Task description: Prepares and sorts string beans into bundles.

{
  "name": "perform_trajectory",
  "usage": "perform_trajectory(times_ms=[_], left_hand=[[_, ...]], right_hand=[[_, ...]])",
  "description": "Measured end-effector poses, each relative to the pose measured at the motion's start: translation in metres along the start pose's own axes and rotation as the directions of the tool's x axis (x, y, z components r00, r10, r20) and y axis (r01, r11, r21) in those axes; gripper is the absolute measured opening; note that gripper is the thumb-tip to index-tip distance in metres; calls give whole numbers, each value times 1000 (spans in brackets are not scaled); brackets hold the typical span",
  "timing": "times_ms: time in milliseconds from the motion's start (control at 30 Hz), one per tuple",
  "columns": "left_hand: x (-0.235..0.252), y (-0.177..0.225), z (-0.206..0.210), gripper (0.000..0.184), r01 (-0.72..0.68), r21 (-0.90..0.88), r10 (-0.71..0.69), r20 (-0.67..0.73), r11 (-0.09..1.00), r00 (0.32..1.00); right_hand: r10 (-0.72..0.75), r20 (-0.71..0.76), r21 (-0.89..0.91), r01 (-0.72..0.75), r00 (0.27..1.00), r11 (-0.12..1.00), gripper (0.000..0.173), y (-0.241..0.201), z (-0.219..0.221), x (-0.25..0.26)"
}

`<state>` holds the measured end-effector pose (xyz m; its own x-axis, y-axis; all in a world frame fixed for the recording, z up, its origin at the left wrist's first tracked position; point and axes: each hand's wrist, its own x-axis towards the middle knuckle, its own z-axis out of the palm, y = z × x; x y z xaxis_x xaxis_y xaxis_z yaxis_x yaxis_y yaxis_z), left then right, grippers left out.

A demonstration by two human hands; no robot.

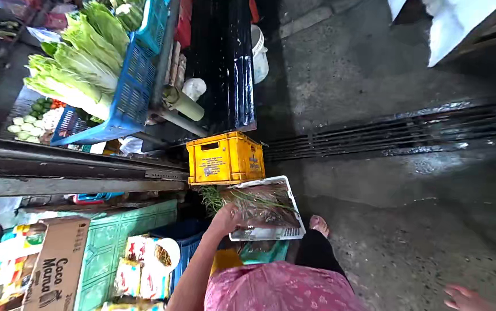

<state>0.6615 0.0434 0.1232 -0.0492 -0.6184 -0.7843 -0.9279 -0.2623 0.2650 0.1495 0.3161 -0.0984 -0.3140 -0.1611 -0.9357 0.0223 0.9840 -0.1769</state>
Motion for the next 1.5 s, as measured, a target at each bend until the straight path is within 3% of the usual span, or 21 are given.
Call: perform_trajectory(times_ms=[167,300,367,433,500,533,567,633,700,733,800,900,933,1000,1033,1067,1133,1233,1333,1400,1500], left_hand=[[1,-34,15,41,124,-106,-121,38,987,992],[9,-83,38,43,189,-342,-199,6,921,980],[3,-127,62,43,279,-598,-344,7,751,939],[-11,-178,85,47,331,-838,-531,58,434,845],[-25,-239,109,51,258,-954,-689,83,155,720],[-32,-270,120,48,196,-975,-770,43,107,637],[-41,-298,127,43,157,-974,-836,-52,163,546],[-61,-344,124,39,189,-866,-841,-361,462,402],[-73,-389,110,73,232,-645,-674,-615,729,410],[-70,-407,103,96,229,-579,-614,-655,782,440],[-57,-437,96,121,161,-616,-621,-672,771,402],[-52,-477,101,102,99,-744,-750,-647,661,138],[-54,-486,110,98,99,-782,-786,-601,616,145],[-58,-491,123,83,76,-898,-867,-394,434,306],[-60,-489,128,67,84,-922,-868,-321,378,380],[-63,-486,131,51,119,-907,-843,-319,404,433],[-71,-482,129,38,177,-795,-736,-419,581,532],[-86,-442,104,35,242,-544,-559,-550,804,621],[-58,-378,96,31,185,-400,-371,-460,898,807],[4,-354,121,29,66,-368,-197,-332,927,922],[130,-311,181,35,223,-430,-262,-33,875,964]], right_hand=[[-29,85,-15,30,996,999,42,-24,63,6],[-186,202,-161,220,962,962,45,-74,116,-5],[-231,230,-222,282,945,933,45,-98,141,-14],[-271,235,-283,332,933,900,44,-115,168,-20],[-307,250,-353,381,918,855,43,-121,199,-24],[-335,266,-382,418,904,824,42,-123,216,-28],[-358,287,-399,451,888,799,42,-125,236,-37],[-402,342,-393,518,849,760,40,-127,284,-63],[-426,411,-377,575,806,726,38,-124,339,-90],[-411,438,-382,580,799,720,37,-120,365,-101],[-351,459,-399,543,816,739,36,-115,409,-117],[-325,419,-382,489,848,784,38,-103,454,-129],[-306,405,-399,467,862,789,38,-98,459,-129],[-264,400,-540,459,878,706,43,-84,464,-112],[-221,406,-665,453,887,594,56,-74,465,-98],[-175,417,-765,449,892,463,72,-63,468,-81],[-82,484,-837,489,871,246,92,-40,478,-51],[198,569,-819,571,798,53,98,-8,499,-18],[380,614,-752,659,691,16,95,1,511,-8],[377,663,-715,696,647,61,89,4,509,-7],[323,727,-675,719,607,167,93,20,492,-4]])
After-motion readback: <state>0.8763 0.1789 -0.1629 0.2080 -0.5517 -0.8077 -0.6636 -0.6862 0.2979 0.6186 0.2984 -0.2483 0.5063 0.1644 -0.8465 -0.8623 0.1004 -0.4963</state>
